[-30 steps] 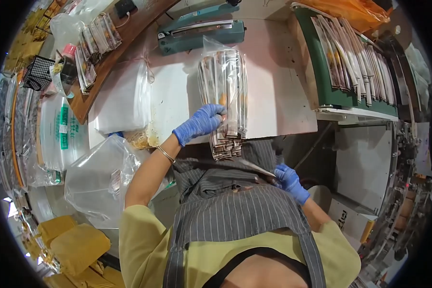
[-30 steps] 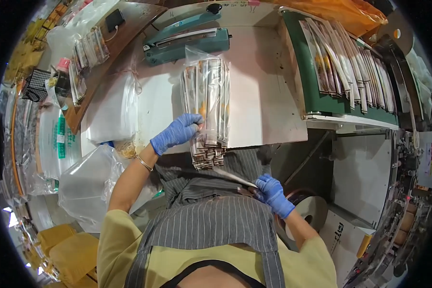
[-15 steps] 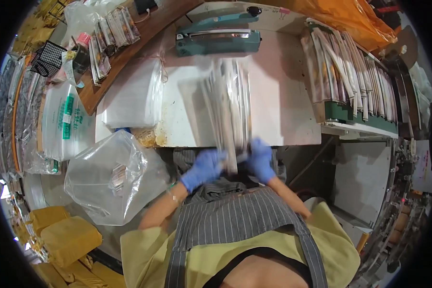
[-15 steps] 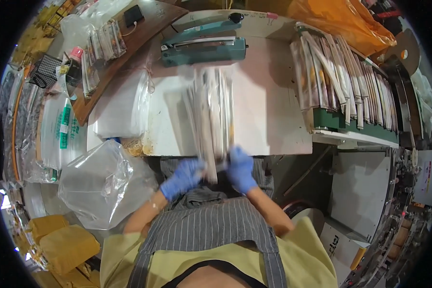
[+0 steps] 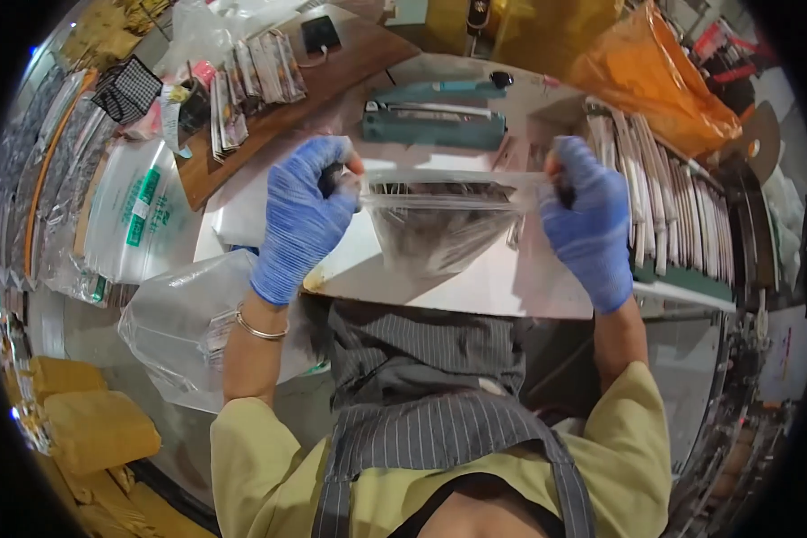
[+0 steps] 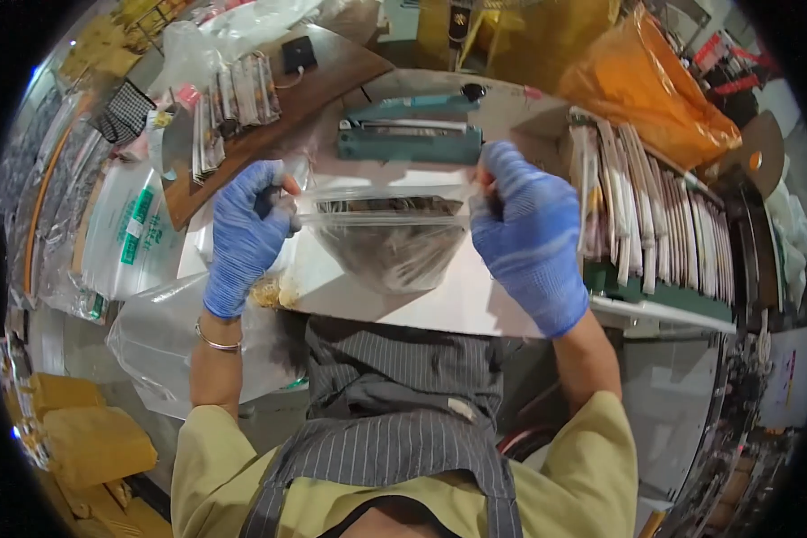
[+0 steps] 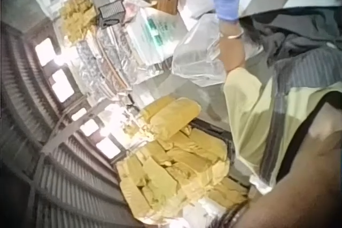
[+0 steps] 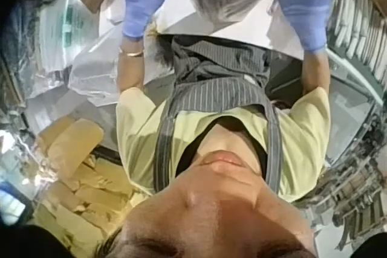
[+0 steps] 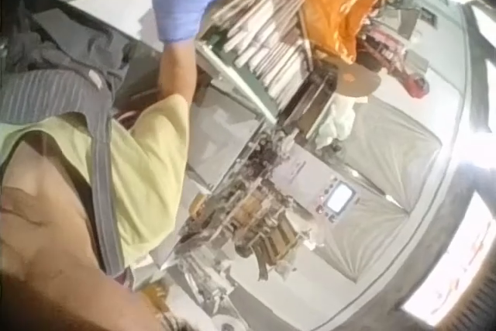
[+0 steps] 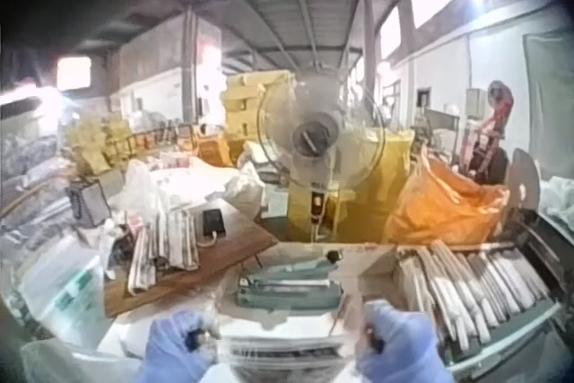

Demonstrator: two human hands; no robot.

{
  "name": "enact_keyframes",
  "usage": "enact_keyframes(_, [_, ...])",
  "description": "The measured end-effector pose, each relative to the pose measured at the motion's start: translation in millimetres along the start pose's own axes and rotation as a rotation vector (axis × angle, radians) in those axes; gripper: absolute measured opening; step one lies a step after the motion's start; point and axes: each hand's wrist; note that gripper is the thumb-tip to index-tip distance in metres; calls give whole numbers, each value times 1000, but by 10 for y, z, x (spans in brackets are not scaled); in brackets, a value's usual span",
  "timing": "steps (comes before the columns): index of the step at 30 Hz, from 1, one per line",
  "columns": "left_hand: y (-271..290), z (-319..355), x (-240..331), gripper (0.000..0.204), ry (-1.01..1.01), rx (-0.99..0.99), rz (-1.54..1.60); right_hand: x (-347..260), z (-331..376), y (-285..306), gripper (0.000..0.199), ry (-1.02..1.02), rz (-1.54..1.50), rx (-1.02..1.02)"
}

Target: Bundling and packaging incense sticks into plastic bags using a heat sealer.

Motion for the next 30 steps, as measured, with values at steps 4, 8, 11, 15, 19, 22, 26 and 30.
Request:
enact_keyframes(4, [23, -96, 73, 7, -9, -7, 418, -645, -64, -179, 34, 330, 197, 268])
enact_keyframes(8, [-343, 83, -45, 7, -198, -64, 341, -355, 182, -760, 18, 428, 308, 171])
enact_keyframes(11, [-359, 377, -74, 48, -329, -114, 314, -213, 325, -514, 2, 376, 118, 129])
enact_keyframes(15, [-1054, 516, -801, 101, -35, -283, 470, -157, 93, -596, 21, 500, 39, 256])
enact_keyframes(19, [-1470, -31, -1020, 70, 376, -228, 507, 910, -764, -1167, 22, -186, 23, 242])
enact_keyframes(22, [-1911, -379, -1835, 59, 465, -268, 298, 2067, -1239, -1844, 33, -417, -130, 101])
enact_keyframes(26, [-1877, -1171, -2069, 29, 294, -291, 634, 829, -1991, -1926, 21, -170, -637, 226])
enact_keyframes(30, [-1723, -1513, -2170, 37, 568, -245, 826, 922, -1987, -1630, 17, -36, -443, 143])
Point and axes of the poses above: each hand's wrist, its own z-axis away from the middle knuckle, its own y-axis out of the back of the hand, x = y × z, and after that the axes turned 7 degrees about z, right-handed
